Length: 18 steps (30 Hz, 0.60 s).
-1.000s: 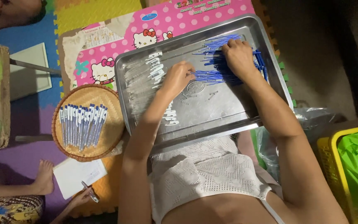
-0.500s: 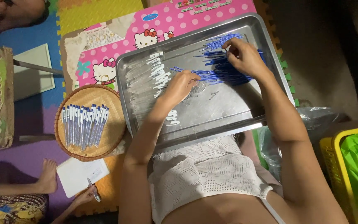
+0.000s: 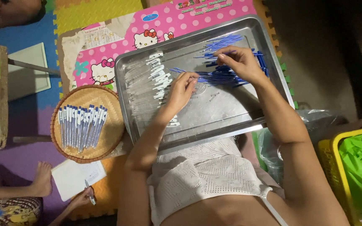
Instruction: Assembling pens by joining barrels and ink refills or caps on a metal tray while sitting on the floor.
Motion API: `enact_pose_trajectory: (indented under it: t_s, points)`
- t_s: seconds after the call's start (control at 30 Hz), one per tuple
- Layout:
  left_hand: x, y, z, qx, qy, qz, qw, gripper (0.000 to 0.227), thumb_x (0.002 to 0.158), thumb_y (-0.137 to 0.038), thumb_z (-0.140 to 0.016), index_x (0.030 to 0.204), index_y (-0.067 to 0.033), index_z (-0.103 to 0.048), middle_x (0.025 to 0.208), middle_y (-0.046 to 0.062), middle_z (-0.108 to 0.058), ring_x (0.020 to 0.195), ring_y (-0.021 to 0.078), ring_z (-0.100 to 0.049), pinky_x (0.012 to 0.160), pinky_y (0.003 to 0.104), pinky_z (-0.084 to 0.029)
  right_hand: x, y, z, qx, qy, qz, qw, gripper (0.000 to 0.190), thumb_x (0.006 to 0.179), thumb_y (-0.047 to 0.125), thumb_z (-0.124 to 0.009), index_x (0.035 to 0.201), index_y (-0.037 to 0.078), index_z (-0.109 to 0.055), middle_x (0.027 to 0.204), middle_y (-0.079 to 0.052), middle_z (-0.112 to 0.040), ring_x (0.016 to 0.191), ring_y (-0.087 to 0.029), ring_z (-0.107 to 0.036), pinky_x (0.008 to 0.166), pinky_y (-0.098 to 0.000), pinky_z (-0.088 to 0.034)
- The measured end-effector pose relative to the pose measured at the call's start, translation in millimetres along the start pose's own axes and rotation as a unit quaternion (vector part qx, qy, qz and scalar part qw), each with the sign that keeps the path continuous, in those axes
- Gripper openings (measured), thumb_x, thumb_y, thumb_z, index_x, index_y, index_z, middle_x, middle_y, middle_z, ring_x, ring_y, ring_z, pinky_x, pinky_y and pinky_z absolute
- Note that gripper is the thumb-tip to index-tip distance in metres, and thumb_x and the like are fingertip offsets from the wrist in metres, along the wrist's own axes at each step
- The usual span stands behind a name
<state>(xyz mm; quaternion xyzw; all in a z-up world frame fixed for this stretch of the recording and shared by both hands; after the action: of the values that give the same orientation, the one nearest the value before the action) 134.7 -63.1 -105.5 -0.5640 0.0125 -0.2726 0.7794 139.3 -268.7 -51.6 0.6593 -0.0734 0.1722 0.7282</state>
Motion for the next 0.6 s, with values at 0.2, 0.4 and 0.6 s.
enact_pose_trajectory:
  t_s: [0.2,0.4,0.6]
  points:
    - [-3.8,9.4,16.5,-0.15,-0.063,0.026,0.986,0.017,0.103,0.002,-0.064,0.118,-0.0034,-0.072,0.094,0.009,-0.065,0.079,0.0172,-0.074,0.077,0.032,-0.064,-10.0,26.5,-37.0,-0.209,0.063,0.184,0.959,0.019,0.113,0.008,-0.058,0.104,-0.002,-0.072,0.104,-0.02,-0.068,0.105,-0.041,-0.067,0.093,-0.0478,-0.052]
    - [-10.1,12.4,10.9,-0.198,-0.069,0.046,0.977,0.013,0.105,-0.006,-0.068,0.116,0.0005,-0.067,0.098,0.012,-0.071,0.082,0.0162,-0.076,0.077,0.032,-0.066,-23.3,80.7,-86.9,-0.224,0.101,0.134,0.96,0.022,0.101,-0.002,-0.071,0.122,-0.007,-0.074,0.093,-0.027,-0.074,0.086,-0.046,-0.074,0.077,-0.0505,-0.058]
    - [-13.9,12.9,-1.0,-0.258,-0.066,0.06,0.962,0.025,0.096,-0.006,-0.081,0.118,-0.0017,-0.068,0.092,0.009,-0.068,0.077,0.0135,-0.075,0.072,0.029,-0.067,-22.3,43.1,-75.7,-0.225,0.097,0.079,0.966,0.017,0.101,0.003,-0.075,0.117,0.0,-0.076,0.088,-0.015,-0.078,0.081,-0.036,-0.077,0.076,-0.0455,-0.059]
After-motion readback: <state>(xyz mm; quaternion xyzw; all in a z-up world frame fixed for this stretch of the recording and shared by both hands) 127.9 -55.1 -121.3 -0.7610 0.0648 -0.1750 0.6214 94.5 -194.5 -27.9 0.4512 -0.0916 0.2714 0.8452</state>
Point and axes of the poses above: each hand's wrist, its own x-axis towards the middle knuckle, its own z-axis out of the back of the hand, y = z × x, the point moved 10 cm from there along x, towards the middle knuckle
